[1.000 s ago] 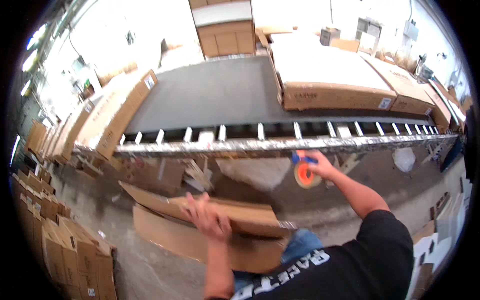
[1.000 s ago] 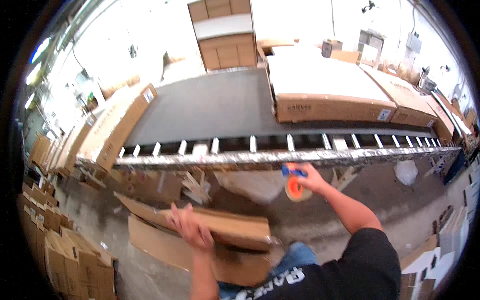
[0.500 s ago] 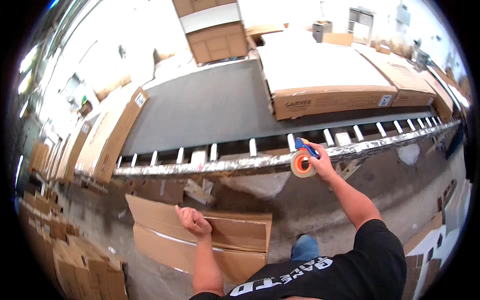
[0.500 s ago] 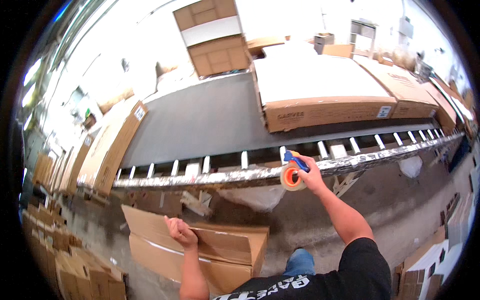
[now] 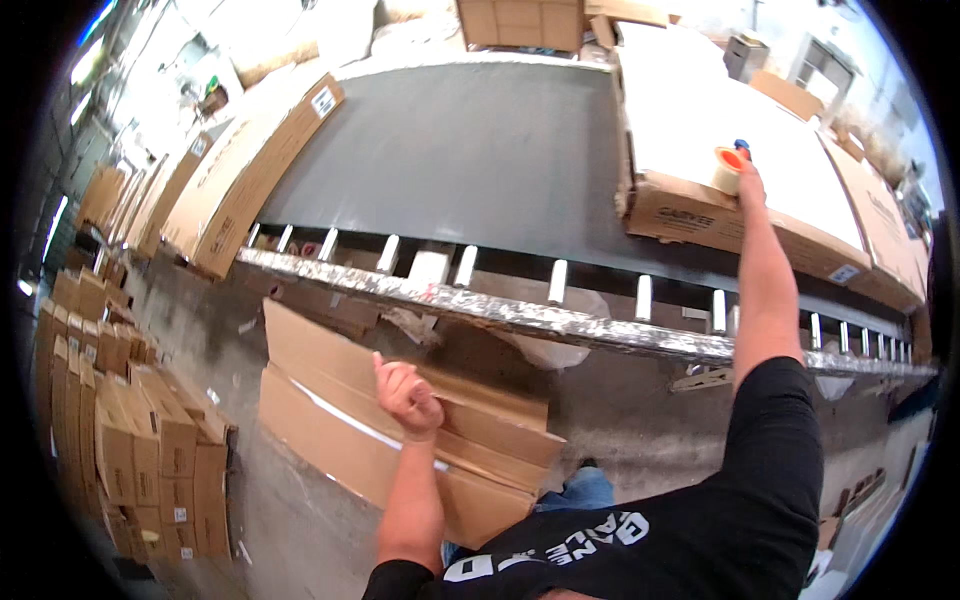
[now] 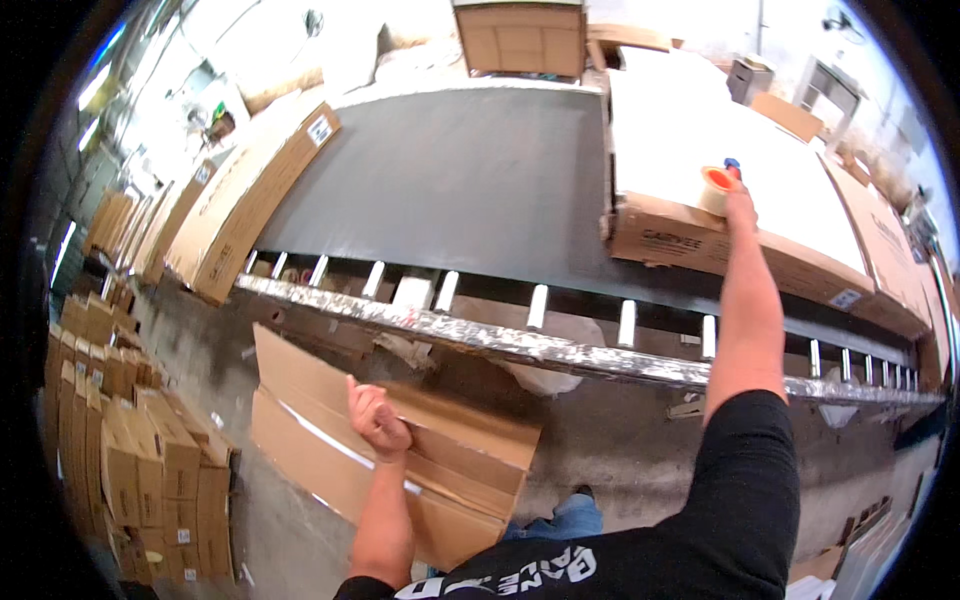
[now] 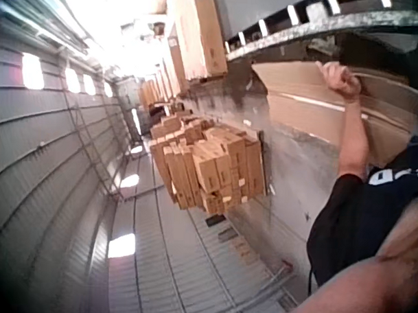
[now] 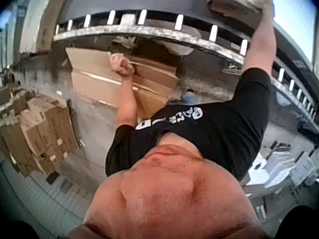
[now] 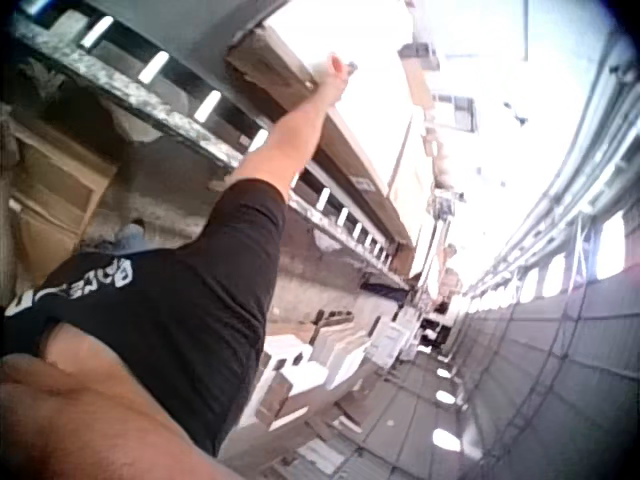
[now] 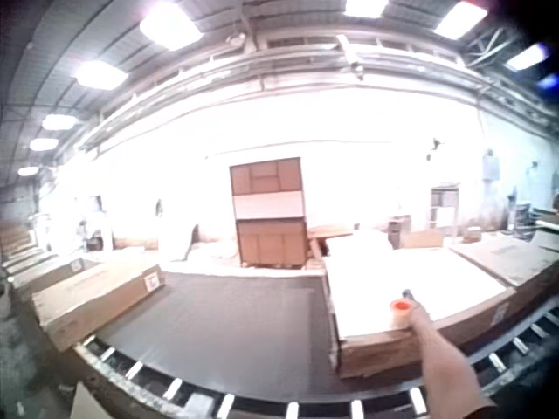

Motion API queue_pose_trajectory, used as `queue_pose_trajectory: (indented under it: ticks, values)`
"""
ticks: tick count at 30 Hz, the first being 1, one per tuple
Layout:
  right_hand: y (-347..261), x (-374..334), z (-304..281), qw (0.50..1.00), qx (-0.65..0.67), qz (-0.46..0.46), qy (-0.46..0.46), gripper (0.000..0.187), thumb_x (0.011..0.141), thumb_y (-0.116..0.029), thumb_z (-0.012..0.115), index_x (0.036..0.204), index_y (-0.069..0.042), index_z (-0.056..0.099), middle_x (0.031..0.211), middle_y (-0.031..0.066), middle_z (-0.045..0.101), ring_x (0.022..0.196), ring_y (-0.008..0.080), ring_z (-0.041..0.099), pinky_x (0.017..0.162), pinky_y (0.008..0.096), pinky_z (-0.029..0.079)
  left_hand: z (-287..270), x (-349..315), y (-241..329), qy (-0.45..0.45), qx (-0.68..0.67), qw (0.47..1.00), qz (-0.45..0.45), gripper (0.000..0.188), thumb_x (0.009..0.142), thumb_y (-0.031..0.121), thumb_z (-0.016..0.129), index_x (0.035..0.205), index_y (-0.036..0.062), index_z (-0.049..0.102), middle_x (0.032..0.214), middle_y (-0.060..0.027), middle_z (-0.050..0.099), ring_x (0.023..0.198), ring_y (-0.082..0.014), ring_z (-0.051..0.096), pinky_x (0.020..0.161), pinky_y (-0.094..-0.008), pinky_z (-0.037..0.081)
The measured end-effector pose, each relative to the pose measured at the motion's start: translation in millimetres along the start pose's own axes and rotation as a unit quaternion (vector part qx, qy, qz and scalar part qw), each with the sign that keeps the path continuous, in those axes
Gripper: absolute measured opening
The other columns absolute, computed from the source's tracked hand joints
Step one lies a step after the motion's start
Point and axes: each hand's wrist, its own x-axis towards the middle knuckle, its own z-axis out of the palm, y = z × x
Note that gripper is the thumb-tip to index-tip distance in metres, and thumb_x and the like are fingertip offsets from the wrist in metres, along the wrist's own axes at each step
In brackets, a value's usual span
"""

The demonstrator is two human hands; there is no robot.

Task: The person applies adhesive tape to the seams of cardboard boxes on a conveyor line using a tape dispenser.

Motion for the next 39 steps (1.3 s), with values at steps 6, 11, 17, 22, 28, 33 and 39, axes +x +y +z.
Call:
queue_pose_trajectory:
  ticks: [6, 11, 17, 22, 28, 33, 39]
  values:
    - [-24.9, -168.0, 13.6, 0.971, 0.166, -0.173, 0.005, 0.077, 0.102, -0.055, 0.047, 0.147, 0.007, 0.041, 0.146, 0.0216, 0.049, 0.135, 0.0306, 0.046, 0.113, 0.0397, 0.035, 46.0, 29.8, -2.6, 0.031, 0.010, 0.999, -0.021, 0.049, 0.098, 0.036, 0.058, 0.058, 0.0086, 0.052, 0.067, -0.0057, 0.056, 0.075, -0.0286, 0.058, 0.109, -0.0598, 0.038]
    - [-20.2, -485.2, 12.0, 0.922, 0.094, -0.011, -0.376, 0.064, 0.103, -0.052, 0.044, 0.147, -0.006, 0.047, 0.144, 0.0115, 0.053, 0.133, 0.0245, 0.048, 0.112, 0.0410, 0.035, 77.0, 78.1, -0.4, 0.091, 0.023, 0.995, -0.014, 0.049, 0.097, 0.036, 0.058, 0.057, 0.0091, 0.056, 0.066, -0.0043, 0.055, 0.076, -0.0273, 0.057, 0.110, -0.0572, 0.035]
    - [11.8, -605.4, 76.6, 0.843, 0.411, 0.171, -0.301, 0.066, 0.103, -0.052, 0.047, 0.151, -0.008, 0.038, 0.146, 0.0085, 0.047, 0.135, 0.0227, 0.045, 0.113, 0.0387, 0.036, -1.6, 61.6, 16.7, -0.201, 0.065, 0.977, 0.000, 0.032, 0.085, 0.045, 0.074, 0.086, 0.0131, 0.069, 0.095, -0.0040, 0.067, 0.102, -0.0250, 0.063, 0.114, -0.0559, 0.028]
    - [15.9, -633.8, 83.0, 0.803, 0.512, 0.208, -0.223, 0.068, 0.103, -0.059, 0.042, 0.151, -0.011, 0.039, 0.148, 0.0086, 0.048, 0.132, 0.0241, 0.049, 0.111, 0.0384, 0.039, -153.0, 63.8, -83.8, -0.208, -0.129, 0.969, -0.037, 0.057, 0.093, 0.061, 0.058, 0.111, 0.0082, 0.068, 0.134, -0.0163, 0.059, 0.131, -0.0355, 0.051, 0.112, -0.0538, 0.036]
    - [25.5, -625.6, 93.3, 0.812, 0.500, 0.272, -0.129, 0.059, 0.107, -0.053, 0.036, 0.135, -0.005, 0.055, 0.136, 0.0127, 0.057, 0.126, 0.0265, 0.053, 0.106, 0.0420, 0.044, -258.6, 108.5, -296.1, -0.012, -0.269, 0.833, -0.483, 0.050, 0.108, 0.050, 0.034, 0.123, 0.0079, 0.057, 0.125, -0.0103, 0.063, 0.122, -0.0252, 0.059, 0.106, -0.0417, 0.042]
    - [48.6, -637.9, 103.9, 0.795, 0.533, 0.243, -0.157, 0.053, 0.107, -0.049, 0.037, 0.125, -0.004, 0.058, 0.127, 0.0130, 0.061, 0.121, 0.0269, 0.056, 0.105, 0.0431, 0.045, -193.4, 100.2, -425.8, -0.175, -0.358, 0.735, -0.548, 0.052, 0.107, 0.052, 0.034, 0.123, 0.0094, 0.060, 0.123, -0.0098, 0.066, 0.117, -0.0239, 0.062, 0.099, -0.0417, 0.048]
    - [63.6, -660.5, 120.3, 0.806, 0.524, 0.180, -0.208, 0.049, 0.107, -0.045, 0.038, 0.113, -0.003, 0.062, 0.117, 0.0135, 0.065, 0.116, 0.0273, 0.059, 0.103, 0.0445, 0.046, -108.1, 6.7, -436.3, -0.287, -0.509, 0.627, -0.516, 0.064, 0.109, 0.051, 0.023, 0.109, 0.0022, 0.065, 0.108, -0.0159, 0.067, 0.116, -0.0305, 0.059, 0.106, -0.0481, 0.044]
